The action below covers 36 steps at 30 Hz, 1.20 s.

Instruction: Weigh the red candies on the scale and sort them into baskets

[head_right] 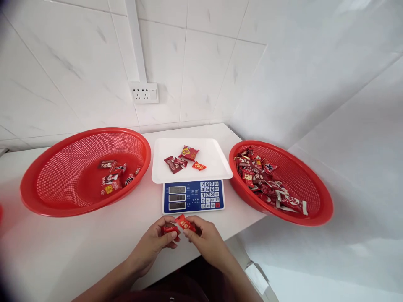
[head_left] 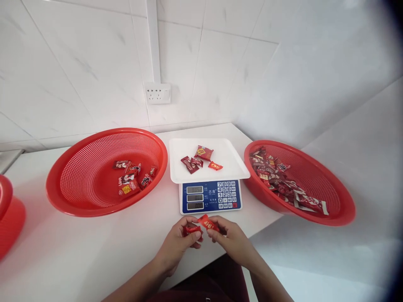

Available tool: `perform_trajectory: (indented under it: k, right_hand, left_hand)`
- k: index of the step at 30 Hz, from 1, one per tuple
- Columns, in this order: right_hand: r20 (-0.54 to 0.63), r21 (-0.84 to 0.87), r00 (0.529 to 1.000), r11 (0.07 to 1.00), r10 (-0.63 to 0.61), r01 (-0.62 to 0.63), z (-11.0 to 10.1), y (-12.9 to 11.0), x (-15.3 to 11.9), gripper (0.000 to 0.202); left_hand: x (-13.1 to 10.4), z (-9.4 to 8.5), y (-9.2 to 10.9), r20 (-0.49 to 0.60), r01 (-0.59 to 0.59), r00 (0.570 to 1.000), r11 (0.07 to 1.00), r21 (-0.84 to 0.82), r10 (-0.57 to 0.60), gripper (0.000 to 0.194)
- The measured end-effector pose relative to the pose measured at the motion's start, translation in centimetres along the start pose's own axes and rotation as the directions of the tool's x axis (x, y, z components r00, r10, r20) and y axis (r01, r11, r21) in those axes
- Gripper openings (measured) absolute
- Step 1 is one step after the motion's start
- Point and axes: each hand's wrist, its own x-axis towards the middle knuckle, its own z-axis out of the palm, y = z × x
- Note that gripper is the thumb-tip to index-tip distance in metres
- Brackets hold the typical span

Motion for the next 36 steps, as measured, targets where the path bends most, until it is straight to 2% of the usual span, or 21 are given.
perform_trajectory:
  k: [4,7,9,10,12,15,17,20,26,32,36]
  right_hand:
    - [-0.231,0.014,0.973,1.000,-0.017,0.021,-2.1,-1.4,1.9,0.032]
    - [-0.396,0.067,0.911,0.986,-0.114,0.152,-3.3,-3.0,3.6,0.054]
    - [-0.452,0.055,0.872,0.970,-0.186,0.236,-3.6,-3.4,4.3,0.064]
    - [-0.452,0.035,0.867,0.968,-0.207,0.250,-3.5,-3.4,4.4,0.064]
    - [-0.383,-0.014,0.899,0.974,-0.213,0.224,-3.1,-2.9,4.2,0.052]
    - [-0.140,-0.101,0.978,0.985,-0.156,0.142,-1.9,-1.7,3.0,0.034]
    - [-0.003,-0.147,0.993,0.983,-0.116,0.114,-1.2,-1.2,2.0,0.030]
    - [0.093,-0.157,0.993,0.983,-0.079,0.093,-0.4,-1.1,0.9,0.023]
    - [0.149,-0.059,0.987,0.996,-0.053,0.062,0.0,-1.4,0.5,0.019]
    - [0.094,-0.134,0.994,0.988,-0.060,0.073,-0.1,-1.2,0.4,0.018]
    - [0.119,-0.125,0.992,0.990,-0.046,0.061,-0.2,-1.2,0.2,0.017]
  left_hand:
    - [0.0,0.0,-0.2,0.015,0.043,0.999,0.998,-0.041,-0.043,0.028]
    - [0.0,0.0,-0.3,0.049,0.069,0.997,0.991,-0.119,-0.063,0.034]
    - [-0.1,0.0,-0.3,0.064,0.073,0.996,0.986,-0.153,-0.064,0.035]
    - [-0.1,0.1,-0.2,0.070,0.067,0.996,0.985,-0.158,-0.057,0.032]
    - [-0.1,0.1,0.0,0.075,0.044,0.997,0.988,-0.148,-0.034,0.024]
    - [-0.2,0.3,0.1,0.079,0.026,0.997,0.994,-0.104,-0.018,0.021]
    - [-0.1,0.3,0.1,0.090,0.029,0.996,0.998,-0.058,-0.024,0.021]
    - [0.0,0.2,-0.1,0.088,0.005,0.996,1.000,0.004,-0.006,0.023]
    - [0.2,0.0,-0.3,0.065,-0.048,0.997,0.999,-0.014,0.049,0.029]
    - [0.3,0.1,0.0,0.029,-0.063,0.998,0.996,0.061,0.062,0.021]
    - [0.1,-0.1,0.1,-0.010,-0.075,0.997,0.991,0.115,0.076,0.020]
